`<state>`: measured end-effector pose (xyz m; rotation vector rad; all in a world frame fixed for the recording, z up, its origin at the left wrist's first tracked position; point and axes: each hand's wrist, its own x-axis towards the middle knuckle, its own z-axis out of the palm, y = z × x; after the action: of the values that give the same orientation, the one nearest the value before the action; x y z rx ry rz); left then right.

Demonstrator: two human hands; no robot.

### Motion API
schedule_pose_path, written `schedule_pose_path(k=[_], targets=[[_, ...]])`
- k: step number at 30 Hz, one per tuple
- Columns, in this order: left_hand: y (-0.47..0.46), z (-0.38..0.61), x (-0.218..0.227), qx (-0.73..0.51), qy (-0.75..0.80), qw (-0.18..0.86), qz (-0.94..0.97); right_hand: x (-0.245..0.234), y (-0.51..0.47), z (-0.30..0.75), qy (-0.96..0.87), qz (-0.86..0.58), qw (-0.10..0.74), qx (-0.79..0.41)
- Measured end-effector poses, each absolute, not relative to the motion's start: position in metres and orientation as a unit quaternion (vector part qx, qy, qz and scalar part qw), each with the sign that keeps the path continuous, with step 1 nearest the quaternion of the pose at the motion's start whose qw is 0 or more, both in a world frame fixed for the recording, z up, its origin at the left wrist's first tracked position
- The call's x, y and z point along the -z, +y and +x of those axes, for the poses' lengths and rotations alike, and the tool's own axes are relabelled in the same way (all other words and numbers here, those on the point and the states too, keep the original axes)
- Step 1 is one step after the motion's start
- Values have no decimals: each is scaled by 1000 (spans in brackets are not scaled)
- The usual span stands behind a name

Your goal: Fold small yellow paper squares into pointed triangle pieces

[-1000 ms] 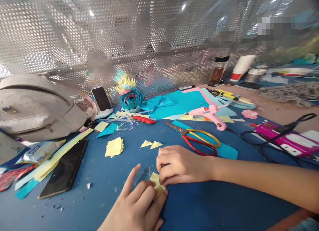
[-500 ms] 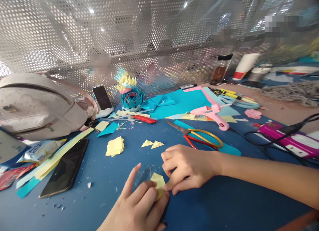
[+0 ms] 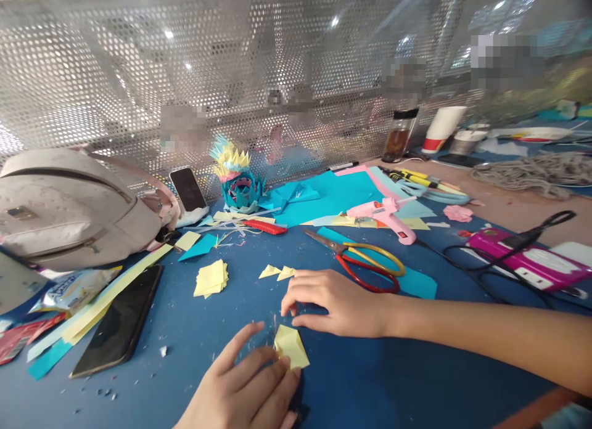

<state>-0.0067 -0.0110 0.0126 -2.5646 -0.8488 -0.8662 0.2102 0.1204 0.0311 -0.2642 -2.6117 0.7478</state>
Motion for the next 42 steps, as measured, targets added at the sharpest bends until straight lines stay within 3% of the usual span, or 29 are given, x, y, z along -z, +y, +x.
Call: schedule_pose_path(k=[5, 8, 13, 16, 20, 30, 36, 42], targets=[[-10, -10, -10, 289, -284, 139, -904, -30, 119, 212, -930, -84, 208, -290], [-8, -12, -6, 357, -287, 110, -882, -25, 121, 213, -940, -27, 210, -268], [-3, -21, -14, 340, -408, -71, -844, -18, 123, 213, -944, -8, 208, -258], [2, -21, -21, 302, -507, -116, -799, -17, 124, 212, -943, -18, 199, -265], [10, -12, -22, 297, -526, -150, -783, -18, 123, 211, -939, -35, 186, -287], [14, 0, -23, 299, -547, -140, -769, -20, 121, 210, -938, -13, 197, -286], [8, 3, -17, 306, -562, -121, -759, -20, 115, 209, -954, -60, 163, -245], [-1, -6, -19, 315, -498, -92, -803, -23, 116, 213, -951, -42, 182, -247]])
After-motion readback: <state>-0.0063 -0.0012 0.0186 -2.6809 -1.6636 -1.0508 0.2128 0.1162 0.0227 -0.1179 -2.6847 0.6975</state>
